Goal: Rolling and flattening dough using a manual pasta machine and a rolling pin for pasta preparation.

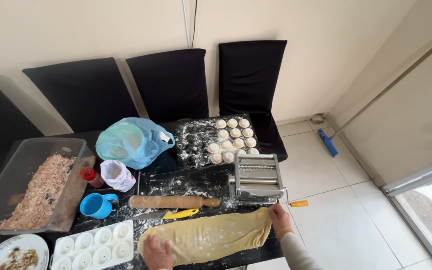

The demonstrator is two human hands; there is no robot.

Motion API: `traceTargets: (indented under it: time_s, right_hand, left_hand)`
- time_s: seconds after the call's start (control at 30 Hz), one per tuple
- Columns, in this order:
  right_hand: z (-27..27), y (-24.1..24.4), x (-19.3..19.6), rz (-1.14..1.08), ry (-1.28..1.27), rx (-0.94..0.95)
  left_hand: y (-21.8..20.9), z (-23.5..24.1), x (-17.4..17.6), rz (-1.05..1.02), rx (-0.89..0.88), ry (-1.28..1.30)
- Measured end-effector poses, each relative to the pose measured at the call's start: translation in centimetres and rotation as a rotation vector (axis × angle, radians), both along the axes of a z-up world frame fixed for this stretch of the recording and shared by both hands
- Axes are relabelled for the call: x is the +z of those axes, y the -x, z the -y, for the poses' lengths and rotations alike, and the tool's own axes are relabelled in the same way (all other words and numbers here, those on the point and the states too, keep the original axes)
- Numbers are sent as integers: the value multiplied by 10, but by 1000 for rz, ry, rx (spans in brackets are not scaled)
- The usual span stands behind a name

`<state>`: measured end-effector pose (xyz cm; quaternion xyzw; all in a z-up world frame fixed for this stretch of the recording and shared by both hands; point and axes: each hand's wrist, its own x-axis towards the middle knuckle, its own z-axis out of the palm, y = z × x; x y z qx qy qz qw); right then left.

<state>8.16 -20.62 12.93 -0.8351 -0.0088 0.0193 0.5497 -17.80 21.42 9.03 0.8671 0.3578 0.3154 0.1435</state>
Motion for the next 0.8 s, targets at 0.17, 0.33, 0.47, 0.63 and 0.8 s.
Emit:
traceTargets:
  time_s: [0.17, 0.33, 0.47, 0.63, 0.8]
  right_hand:
    - [0, -1, 4, 71, 96, 52]
    - [-3, -2, -3, 87, 85, 93]
    - [-11, 0, -2, 115, 91, 164]
    - [-21, 16, 36, 172, 154, 290]
    - [-17, 17, 43, 176, 60, 419]
  left_hand:
    - [-41, 60, 25, -74, -275, 62]
    - [-87, 116, 17, -157, -596, 187]
    - [-133, 160, 57, -346, -867, 323]
    - [-175, 207, 147, -471, -1077, 414]
    - [-208, 215, 118, -547, -1240, 297]
